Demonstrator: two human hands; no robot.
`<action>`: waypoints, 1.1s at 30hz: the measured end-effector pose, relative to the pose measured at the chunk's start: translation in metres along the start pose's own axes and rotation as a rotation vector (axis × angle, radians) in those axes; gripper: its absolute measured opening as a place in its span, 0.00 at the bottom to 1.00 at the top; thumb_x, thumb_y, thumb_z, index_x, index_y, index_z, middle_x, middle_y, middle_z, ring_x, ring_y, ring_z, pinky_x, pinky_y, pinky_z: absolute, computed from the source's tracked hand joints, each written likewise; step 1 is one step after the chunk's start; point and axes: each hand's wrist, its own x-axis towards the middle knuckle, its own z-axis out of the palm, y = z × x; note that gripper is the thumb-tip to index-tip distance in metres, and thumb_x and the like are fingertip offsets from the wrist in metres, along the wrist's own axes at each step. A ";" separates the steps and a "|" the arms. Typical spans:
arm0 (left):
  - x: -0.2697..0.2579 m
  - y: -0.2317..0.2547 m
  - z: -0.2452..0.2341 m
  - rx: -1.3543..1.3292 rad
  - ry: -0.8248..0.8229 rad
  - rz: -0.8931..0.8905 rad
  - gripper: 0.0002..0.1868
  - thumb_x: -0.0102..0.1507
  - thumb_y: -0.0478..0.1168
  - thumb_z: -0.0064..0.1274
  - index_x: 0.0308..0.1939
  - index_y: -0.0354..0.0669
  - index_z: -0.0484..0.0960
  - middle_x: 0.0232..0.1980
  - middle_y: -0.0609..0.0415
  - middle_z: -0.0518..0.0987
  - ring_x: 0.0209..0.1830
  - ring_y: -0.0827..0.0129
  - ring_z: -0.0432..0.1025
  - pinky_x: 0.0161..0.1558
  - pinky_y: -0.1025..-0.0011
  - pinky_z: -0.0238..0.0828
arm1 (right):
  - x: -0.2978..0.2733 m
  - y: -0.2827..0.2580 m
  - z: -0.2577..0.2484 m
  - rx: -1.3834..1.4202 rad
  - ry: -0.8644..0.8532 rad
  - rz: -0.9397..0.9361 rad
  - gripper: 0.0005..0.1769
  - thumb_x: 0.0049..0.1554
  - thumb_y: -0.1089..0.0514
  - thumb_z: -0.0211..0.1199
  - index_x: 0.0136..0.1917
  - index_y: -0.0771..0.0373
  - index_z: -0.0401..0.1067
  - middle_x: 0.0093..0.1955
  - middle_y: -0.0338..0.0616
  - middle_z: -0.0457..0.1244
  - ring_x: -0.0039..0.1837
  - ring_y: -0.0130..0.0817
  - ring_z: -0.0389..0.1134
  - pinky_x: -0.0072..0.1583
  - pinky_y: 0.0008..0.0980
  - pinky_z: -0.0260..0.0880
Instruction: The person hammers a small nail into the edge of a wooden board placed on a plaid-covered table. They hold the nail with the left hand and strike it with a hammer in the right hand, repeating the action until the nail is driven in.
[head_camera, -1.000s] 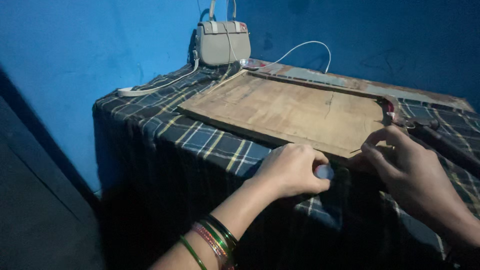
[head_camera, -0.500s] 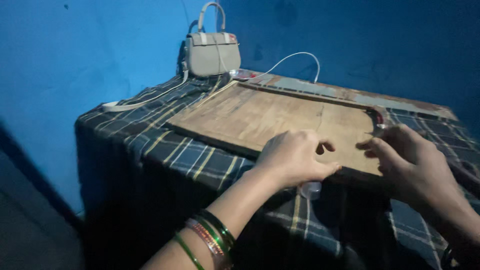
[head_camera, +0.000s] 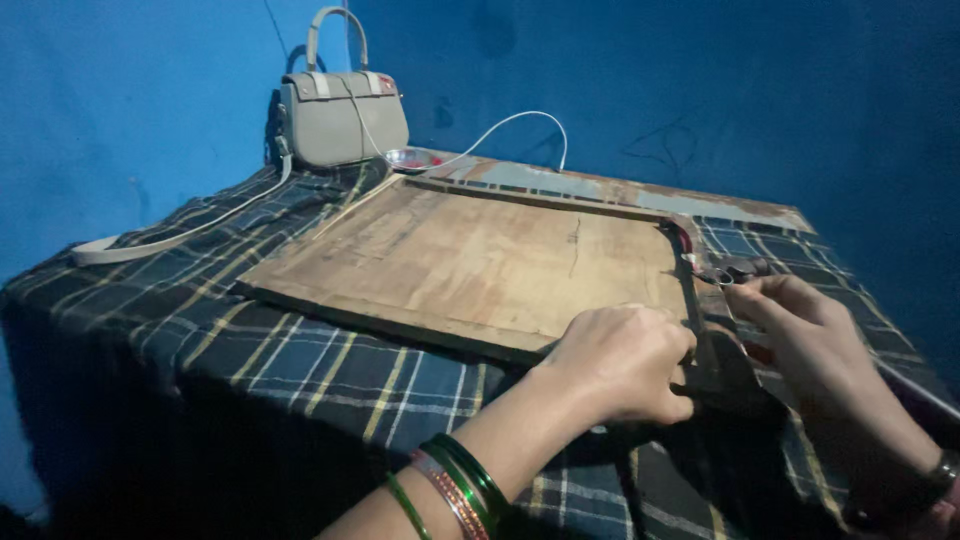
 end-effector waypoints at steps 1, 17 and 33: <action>0.000 0.001 0.000 0.006 0.005 0.004 0.18 0.48 0.52 0.61 0.36 0.47 0.88 0.43 0.52 0.85 0.51 0.59 0.79 0.50 0.58 0.77 | -0.003 -0.002 0.001 -0.034 -0.009 -0.050 0.16 0.67 0.51 0.56 0.61 0.63 0.72 0.55 0.47 0.68 0.56 0.38 0.69 0.56 0.40 0.70; -0.036 0.009 -0.036 -0.024 -0.137 0.025 0.26 0.42 0.59 0.69 0.38 0.51 0.88 0.40 0.53 0.86 0.43 0.57 0.81 0.44 0.60 0.78 | -0.082 -0.053 0.006 0.123 -0.139 0.143 0.18 0.68 0.50 0.51 0.60 0.67 0.69 0.60 0.54 0.69 0.66 0.40 0.70 0.65 0.48 0.70; 0.042 -0.031 -0.031 -0.133 -0.148 -0.115 0.25 0.54 0.65 0.54 0.39 0.54 0.91 0.35 0.57 0.89 0.38 0.67 0.83 0.43 0.65 0.79 | -0.018 -0.037 -0.014 0.316 -0.074 0.100 0.11 0.66 0.57 0.53 0.55 0.67 0.68 0.52 0.52 0.67 0.52 0.35 0.70 0.53 0.38 0.71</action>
